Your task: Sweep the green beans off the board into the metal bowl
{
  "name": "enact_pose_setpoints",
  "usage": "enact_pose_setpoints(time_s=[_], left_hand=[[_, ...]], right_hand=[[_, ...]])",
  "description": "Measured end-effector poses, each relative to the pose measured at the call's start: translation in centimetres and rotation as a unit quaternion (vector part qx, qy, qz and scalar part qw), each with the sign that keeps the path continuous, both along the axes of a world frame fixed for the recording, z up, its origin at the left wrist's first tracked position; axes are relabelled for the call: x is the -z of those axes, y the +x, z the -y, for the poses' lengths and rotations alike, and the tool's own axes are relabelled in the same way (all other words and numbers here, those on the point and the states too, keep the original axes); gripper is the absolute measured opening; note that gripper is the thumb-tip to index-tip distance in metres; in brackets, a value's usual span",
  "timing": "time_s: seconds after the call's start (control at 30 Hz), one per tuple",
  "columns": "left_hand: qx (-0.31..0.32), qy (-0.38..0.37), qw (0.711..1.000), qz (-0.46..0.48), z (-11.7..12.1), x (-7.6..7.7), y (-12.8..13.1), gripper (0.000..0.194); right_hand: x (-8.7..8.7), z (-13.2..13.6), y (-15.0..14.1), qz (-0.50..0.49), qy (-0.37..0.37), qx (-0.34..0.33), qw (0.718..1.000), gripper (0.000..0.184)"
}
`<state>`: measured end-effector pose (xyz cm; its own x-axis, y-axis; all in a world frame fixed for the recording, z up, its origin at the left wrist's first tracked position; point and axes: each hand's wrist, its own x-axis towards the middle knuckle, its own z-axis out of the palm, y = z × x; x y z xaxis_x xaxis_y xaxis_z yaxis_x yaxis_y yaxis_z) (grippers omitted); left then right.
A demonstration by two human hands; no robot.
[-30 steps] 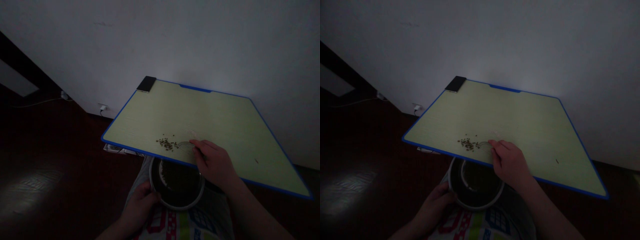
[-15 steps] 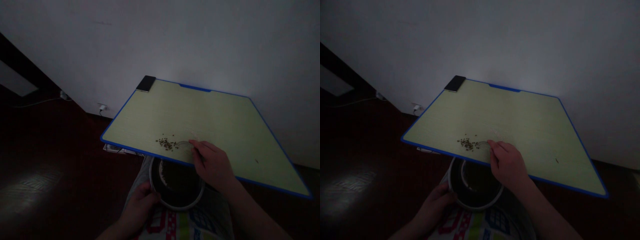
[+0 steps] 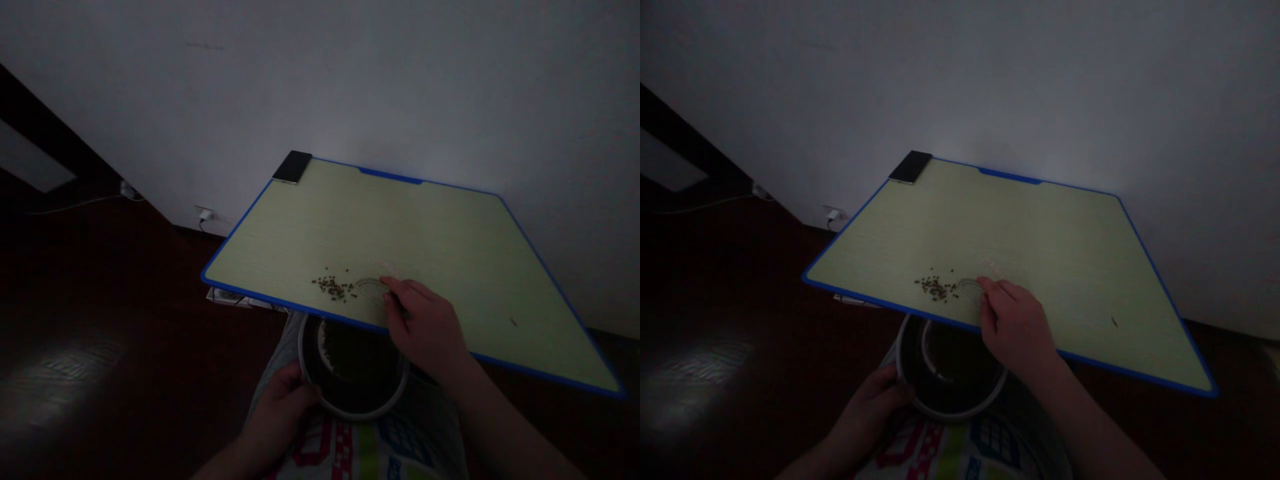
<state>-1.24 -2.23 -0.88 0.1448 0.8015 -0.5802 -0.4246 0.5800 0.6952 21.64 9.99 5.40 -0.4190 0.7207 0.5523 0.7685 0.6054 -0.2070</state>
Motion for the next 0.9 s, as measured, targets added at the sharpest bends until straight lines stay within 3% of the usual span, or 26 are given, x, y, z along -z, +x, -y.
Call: enact_pose_setpoints(time_s=[0.27,0.6,0.9], left_hand=[[0.007,0.007,0.999,-0.032,0.1,0.1,-0.2,0.012],[0.013,0.019,0.999,-0.022,-0.1,-0.3,-0.1,0.011],[-0.006,-0.005,1.0,-0.021,0.2,0.1,-0.1,0.013]], right_hand=[[0.2,-0.7,-0.3,0.001,-0.008,0.039,0.999,0.033],[0.7,-2.1,0.9,0.024,-0.005,0.134,0.991,0.037],[0.0,-2.7,-0.4,0.045,-0.032,0.088,0.995,0.038]])
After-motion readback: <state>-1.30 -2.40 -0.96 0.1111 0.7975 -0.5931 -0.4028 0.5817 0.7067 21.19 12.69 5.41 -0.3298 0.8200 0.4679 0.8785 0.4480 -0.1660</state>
